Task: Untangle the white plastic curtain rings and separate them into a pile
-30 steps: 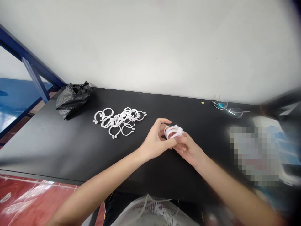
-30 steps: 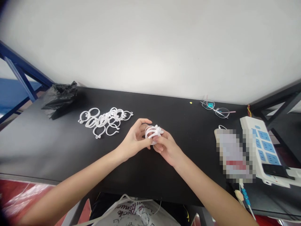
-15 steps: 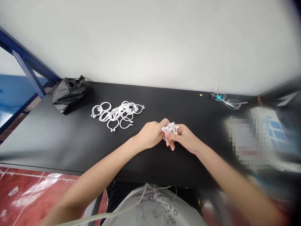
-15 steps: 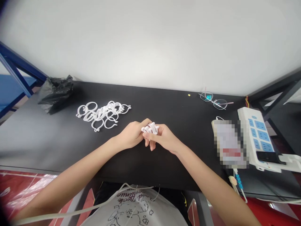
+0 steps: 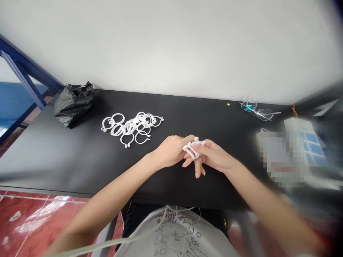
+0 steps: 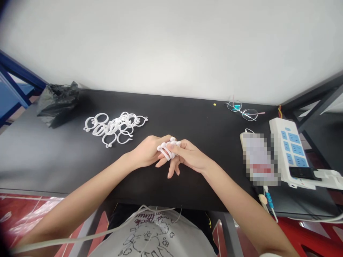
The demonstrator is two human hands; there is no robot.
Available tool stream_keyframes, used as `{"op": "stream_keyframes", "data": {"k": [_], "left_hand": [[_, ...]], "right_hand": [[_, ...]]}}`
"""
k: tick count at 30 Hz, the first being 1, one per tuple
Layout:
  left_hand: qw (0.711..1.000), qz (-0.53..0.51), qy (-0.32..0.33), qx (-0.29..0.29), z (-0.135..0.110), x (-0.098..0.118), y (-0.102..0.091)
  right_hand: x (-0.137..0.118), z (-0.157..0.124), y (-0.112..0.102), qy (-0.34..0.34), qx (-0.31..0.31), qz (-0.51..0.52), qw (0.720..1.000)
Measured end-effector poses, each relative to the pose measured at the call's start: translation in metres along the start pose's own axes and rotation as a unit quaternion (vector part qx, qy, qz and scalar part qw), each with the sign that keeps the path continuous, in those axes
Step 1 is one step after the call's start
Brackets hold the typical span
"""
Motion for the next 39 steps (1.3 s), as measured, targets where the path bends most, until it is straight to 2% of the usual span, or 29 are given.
{"op": "stream_keyframes", "data": {"k": [3, 5, 7, 9, 12, 15, 17, 21, 24, 26, 29, 31, 36, 39], "left_hand": [[0.998, 0.064, -0.001, 0.018, 0.002, -0.004, -0.003], [0.995, 0.093, 0.000, 0.022, 0.004, -0.006, -0.008], [0.995, 0.096, 0.004, 0.021, 0.004, -0.007, -0.014], [0.995, 0.093, 0.021, 0.023, 0.002, -0.006, -0.018], [0.988, 0.127, 0.080, 0.045, -0.003, -0.001, -0.020], [0.978, 0.148, 0.135, 0.065, -0.009, 0.008, -0.016], [0.980, 0.129, 0.140, 0.064, -0.011, 0.013, -0.013], [0.988, 0.097, 0.106, 0.054, -0.011, 0.019, -0.014], [0.994, 0.067, 0.076, 0.042, -0.012, 0.018, -0.017], [0.998, 0.010, 0.065, 0.023, -0.013, 0.018, -0.018], [0.996, -0.063, 0.062, -0.001, -0.014, 0.020, -0.019], [0.997, -0.050, 0.056, 0.002, -0.014, 0.021, -0.018], [0.993, 0.094, 0.065, 0.035, -0.012, 0.020, -0.014], [0.992, 0.101, 0.072, 0.035, -0.011, 0.018, -0.013]], "right_hand": [[0.002, 0.004, 0.003, -0.042, 0.079, -0.025, 0.996], [0.000, 0.007, 0.007, -0.063, 0.097, -0.031, 0.993], [-0.005, 0.008, 0.009, -0.063, 0.068, -0.016, 0.996], [-0.012, 0.008, 0.011, -0.041, 0.004, 0.006, 0.999], [-0.022, 0.004, 0.011, 0.002, -0.078, -0.003, 0.997], [-0.026, -0.002, 0.014, 0.000, -0.104, -0.047, 0.993], [-0.027, -0.004, 0.017, -0.029, -0.084, -0.085, 0.992], [-0.025, -0.006, 0.024, -0.100, -0.029, -0.138, 0.985], [-0.023, -0.009, 0.029, -0.104, -0.036, -0.133, 0.985], [-0.023, -0.011, 0.030, -0.097, -0.041, -0.129, 0.986], [-0.026, -0.015, 0.031, -0.101, -0.017, -0.136, 0.985], [-0.027, -0.015, 0.031, -0.100, 0.007, -0.139, 0.985], [-0.023, -0.011, 0.031, -0.055, 0.037, -0.140, 0.988], [-0.021, -0.010, 0.033, -0.072, 0.048, -0.168, 0.982]]}}
Point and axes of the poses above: each hand's wrist, its own z-axis towards the middle knuckle, its own y-axis out of the palm, x = y × z, the point moved 3 cm from there along z, towards the middle knuckle, and after that the axes turned 8 degrees about -y, right-handed, at the moved point
